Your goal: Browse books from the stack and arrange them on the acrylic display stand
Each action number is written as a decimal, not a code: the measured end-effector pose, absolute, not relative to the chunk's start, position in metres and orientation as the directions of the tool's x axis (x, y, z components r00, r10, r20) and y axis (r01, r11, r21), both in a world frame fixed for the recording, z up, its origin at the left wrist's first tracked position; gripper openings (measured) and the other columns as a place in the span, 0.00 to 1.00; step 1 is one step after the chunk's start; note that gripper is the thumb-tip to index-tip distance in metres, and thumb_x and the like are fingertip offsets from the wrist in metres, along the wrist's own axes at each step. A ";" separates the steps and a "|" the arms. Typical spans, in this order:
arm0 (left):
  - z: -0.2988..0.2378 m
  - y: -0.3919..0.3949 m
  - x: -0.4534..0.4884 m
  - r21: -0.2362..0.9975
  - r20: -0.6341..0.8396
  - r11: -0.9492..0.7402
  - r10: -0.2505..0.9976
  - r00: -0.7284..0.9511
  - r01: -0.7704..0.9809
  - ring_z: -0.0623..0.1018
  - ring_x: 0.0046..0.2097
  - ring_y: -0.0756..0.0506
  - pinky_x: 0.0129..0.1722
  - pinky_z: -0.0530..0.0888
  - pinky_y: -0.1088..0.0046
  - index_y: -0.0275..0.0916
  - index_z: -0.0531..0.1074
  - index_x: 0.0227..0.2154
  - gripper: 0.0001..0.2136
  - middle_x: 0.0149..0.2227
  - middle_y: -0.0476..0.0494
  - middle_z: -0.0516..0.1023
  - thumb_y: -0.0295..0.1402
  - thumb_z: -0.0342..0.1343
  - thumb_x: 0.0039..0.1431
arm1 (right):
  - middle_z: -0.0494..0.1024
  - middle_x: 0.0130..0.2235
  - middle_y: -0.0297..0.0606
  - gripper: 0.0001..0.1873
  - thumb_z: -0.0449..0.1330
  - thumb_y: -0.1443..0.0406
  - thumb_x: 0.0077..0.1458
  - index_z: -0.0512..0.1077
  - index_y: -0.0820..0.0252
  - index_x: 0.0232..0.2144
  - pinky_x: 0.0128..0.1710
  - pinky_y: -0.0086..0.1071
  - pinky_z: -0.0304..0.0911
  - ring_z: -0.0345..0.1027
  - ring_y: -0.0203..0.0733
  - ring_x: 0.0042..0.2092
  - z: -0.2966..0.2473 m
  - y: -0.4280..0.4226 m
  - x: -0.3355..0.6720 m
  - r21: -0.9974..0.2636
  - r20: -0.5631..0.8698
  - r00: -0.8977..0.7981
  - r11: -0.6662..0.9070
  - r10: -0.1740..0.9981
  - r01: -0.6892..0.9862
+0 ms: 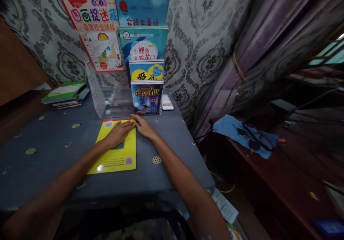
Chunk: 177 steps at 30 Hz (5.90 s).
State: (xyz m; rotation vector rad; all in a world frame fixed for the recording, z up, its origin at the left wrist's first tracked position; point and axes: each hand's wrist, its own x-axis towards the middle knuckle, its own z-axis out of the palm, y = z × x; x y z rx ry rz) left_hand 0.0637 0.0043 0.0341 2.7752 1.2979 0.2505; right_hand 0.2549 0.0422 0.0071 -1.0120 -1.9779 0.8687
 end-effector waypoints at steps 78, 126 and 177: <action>0.033 -0.017 0.041 0.176 0.151 -0.689 0.725 0.672 0.703 0.65 0.66 0.38 0.62 0.62 0.45 0.42 0.70 0.58 0.21 0.63 0.36 0.69 0.25 0.44 0.65 | 0.78 0.55 0.41 0.41 0.48 0.76 0.56 0.46 0.57 0.70 0.66 0.51 0.57 0.66 0.42 0.63 -0.003 0.012 0.256 -0.713 0.354 -0.470 0.558 0.809 0.424; 0.026 -0.123 0.029 0.228 0.247 -0.789 0.613 0.750 0.570 0.69 0.64 0.44 0.65 0.62 0.52 0.48 0.72 0.57 0.19 0.61 0.44 0.72 0.26 0.45 0.68 | 0.64 0.66 0.52 0.38 0.61 0.50 0.60 0.58 0.59 0.66 0.67 0.52 0.50 0.52 0.54 0.69 0.017 -0.017 0.250 -0.479 0.221 -0.610 0.630 0.761 0.612; 0.032 -0.126 -0.071 0.252 0.250 -0.658 0.752 0.610 0.709 0.73 0.56 0.41 0.57 0.72 0.60 0.49 0.75 0.53 0.16 0.52 0.41 0.74 0.44 0.49 0.69 | 0.69 0.64 0.41 0.25 0.54 0.61 0.63 0.67 0.54 0.61 0.63 0.48 0.59 0.65 0.51 0.63 0.046 0.003 0.188 -0.370 0.093 -0.711 0.687 0.697 0.625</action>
